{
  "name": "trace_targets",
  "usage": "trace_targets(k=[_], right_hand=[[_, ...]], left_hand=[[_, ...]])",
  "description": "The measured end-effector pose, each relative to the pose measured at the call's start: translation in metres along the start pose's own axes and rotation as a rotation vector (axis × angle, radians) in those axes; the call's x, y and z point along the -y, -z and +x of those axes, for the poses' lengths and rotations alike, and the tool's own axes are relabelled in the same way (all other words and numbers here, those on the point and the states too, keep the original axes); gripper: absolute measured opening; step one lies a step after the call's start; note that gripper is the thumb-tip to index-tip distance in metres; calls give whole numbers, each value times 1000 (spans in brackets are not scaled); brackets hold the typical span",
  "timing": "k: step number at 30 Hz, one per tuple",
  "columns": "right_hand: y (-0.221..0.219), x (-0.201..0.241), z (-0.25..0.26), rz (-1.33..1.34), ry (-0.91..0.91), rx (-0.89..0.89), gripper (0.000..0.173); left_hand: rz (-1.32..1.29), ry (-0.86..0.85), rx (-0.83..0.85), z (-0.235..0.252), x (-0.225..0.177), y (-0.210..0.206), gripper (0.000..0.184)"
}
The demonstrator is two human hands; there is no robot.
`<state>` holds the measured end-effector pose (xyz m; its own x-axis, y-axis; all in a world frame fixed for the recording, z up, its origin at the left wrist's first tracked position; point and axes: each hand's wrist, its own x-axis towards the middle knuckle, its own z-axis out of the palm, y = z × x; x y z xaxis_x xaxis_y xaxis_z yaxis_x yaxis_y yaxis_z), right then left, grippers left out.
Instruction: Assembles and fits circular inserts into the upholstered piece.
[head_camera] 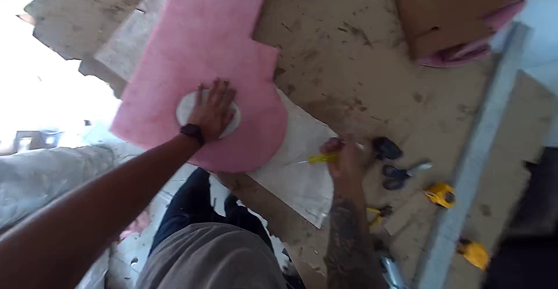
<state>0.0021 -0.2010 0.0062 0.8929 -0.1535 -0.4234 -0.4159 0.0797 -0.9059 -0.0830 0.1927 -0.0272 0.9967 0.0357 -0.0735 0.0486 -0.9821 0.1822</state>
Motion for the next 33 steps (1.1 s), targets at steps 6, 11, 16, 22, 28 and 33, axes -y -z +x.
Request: trace_targets(k=[6, 11, 16, 22, 28, 33], right_hand=[[149, 6, -15, -1045, 264, -313, 61], [161, -24, -18, -1088, 107, -306, 52], [35, 26, -138, -404, 398, 156, 50], [-71, -53, -181, -786, 381, 467, 49], [-91, 0, -188, -541, 319, 440, 49], [-78, -50, -164, -955, 86, 511, 51]], left_hand=[[-36, 160, -102, 1, 0, -6, 63], [12, 222, -106, 2, -3, -9, 60], [43, 222, -112, 0, -4, -6, 58], [28, 280, -137, -2, -3, -5, 59], [-37, 288, -124, -12, -9, -4, 57], [-12, 287, -113, -9, -5, -6, 57]])
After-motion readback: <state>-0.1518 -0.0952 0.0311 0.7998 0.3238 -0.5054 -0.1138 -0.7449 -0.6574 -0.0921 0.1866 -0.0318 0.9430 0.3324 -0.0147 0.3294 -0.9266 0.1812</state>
